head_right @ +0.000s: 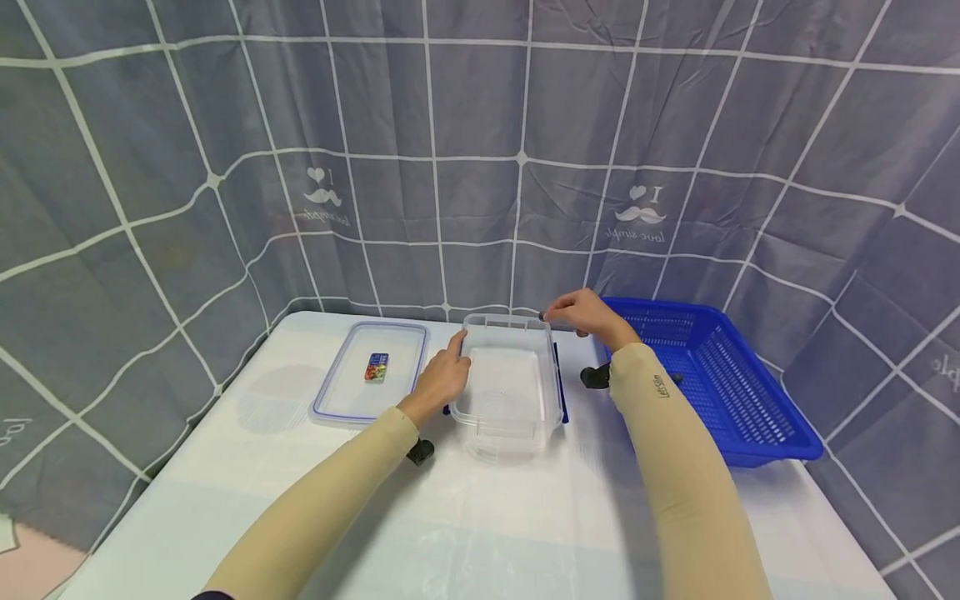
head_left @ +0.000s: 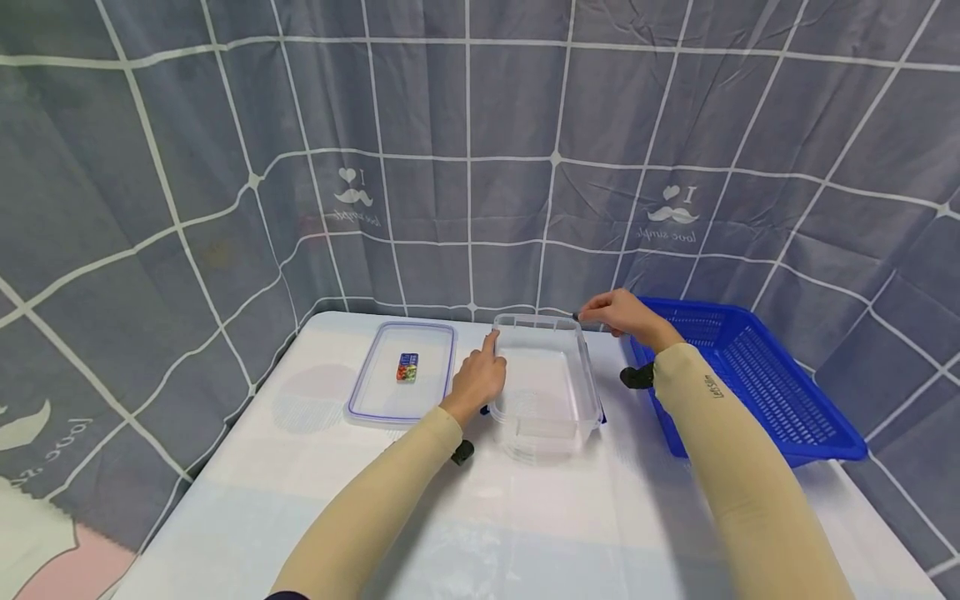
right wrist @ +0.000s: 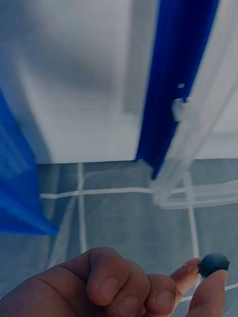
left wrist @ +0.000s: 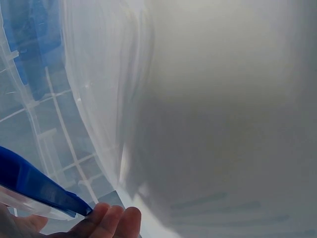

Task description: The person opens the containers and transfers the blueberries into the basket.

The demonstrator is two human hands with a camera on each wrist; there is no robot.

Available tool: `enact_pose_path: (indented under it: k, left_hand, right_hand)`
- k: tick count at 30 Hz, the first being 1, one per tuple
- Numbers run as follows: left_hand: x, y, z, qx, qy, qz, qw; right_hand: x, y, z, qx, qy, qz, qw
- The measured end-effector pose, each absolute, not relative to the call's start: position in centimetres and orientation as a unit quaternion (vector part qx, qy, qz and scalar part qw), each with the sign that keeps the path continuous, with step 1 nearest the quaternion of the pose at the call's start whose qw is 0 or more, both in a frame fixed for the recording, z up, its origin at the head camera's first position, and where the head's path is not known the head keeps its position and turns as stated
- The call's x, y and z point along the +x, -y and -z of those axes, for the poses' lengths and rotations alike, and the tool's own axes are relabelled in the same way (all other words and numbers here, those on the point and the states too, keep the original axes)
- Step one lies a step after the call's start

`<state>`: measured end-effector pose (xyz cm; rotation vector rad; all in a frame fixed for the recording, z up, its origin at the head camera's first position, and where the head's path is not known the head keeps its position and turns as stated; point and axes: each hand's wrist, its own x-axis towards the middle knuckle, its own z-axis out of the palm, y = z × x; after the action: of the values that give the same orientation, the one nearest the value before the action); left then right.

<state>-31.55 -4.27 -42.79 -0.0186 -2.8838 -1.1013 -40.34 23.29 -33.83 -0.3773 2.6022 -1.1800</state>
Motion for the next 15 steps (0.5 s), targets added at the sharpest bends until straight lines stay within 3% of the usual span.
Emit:
enact_pose_path:
  k: [15]
  left_hand:
    - [-31.6,4.5,42.9,-0.009,0.933,0.359,0.027]
  right_hand:
    - [-38.1,-30.0,32.6,-0.105,-0.911,0.379,0.127]
